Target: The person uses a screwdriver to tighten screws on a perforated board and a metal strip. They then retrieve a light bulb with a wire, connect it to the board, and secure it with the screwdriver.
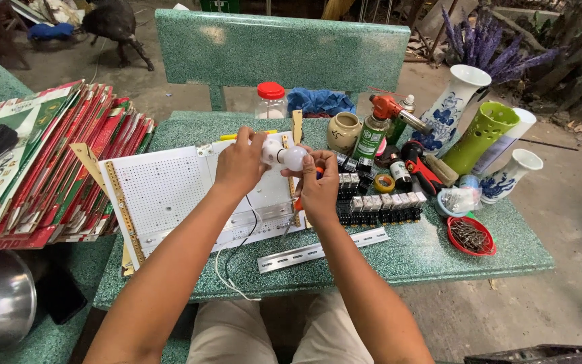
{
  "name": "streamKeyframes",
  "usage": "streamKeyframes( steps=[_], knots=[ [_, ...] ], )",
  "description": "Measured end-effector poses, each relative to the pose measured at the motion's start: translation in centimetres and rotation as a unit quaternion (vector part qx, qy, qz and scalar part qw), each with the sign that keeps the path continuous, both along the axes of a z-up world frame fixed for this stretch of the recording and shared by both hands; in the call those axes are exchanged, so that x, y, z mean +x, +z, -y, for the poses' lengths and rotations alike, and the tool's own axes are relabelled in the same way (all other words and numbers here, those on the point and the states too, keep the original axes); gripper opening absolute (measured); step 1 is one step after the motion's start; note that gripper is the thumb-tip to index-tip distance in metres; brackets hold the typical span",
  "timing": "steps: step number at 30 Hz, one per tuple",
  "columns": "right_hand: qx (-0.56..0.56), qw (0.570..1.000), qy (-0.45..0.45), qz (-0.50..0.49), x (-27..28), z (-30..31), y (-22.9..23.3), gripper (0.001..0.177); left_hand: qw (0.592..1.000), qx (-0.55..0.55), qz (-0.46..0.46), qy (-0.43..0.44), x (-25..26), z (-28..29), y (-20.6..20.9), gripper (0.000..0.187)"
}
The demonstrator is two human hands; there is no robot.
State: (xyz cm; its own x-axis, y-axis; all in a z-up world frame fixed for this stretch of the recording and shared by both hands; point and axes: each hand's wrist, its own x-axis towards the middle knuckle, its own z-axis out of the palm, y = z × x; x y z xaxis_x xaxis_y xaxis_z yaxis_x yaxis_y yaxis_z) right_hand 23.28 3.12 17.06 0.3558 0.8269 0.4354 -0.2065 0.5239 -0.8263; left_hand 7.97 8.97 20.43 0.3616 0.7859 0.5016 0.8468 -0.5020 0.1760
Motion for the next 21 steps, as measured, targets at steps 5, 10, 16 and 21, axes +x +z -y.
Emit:
streamKeyframes(
  steps=[5,10,16,21],
  knots=[
    [-0.049,0.998,0.007,0.031,0.8,-0.6,0.9,0.016,0.998,0.053,-0.015,-0.025,-0.8,-1.8,-2.1,0.054],
    [-0.090,0.995,0.023,0.049,1.5,-0.7,2.0,0.018,0.982,0.184,-0.026,-0.039,-1.9,-4.1,-4.1,0.059],
    [-0.091,0.995,0.021,0.047,2.7,-2.7,0.5,0.016,0.983,0.111,0.076,-0.127,-2.2,-5.9,-6.0,0.064],
    [-0.102,0.992,0.005,0.075,2.7,-1.6,2.1,0.019,0.983,0.113,0.092,-0.115,-2.2,-5.5,-5.6,0.065]
  ],
)
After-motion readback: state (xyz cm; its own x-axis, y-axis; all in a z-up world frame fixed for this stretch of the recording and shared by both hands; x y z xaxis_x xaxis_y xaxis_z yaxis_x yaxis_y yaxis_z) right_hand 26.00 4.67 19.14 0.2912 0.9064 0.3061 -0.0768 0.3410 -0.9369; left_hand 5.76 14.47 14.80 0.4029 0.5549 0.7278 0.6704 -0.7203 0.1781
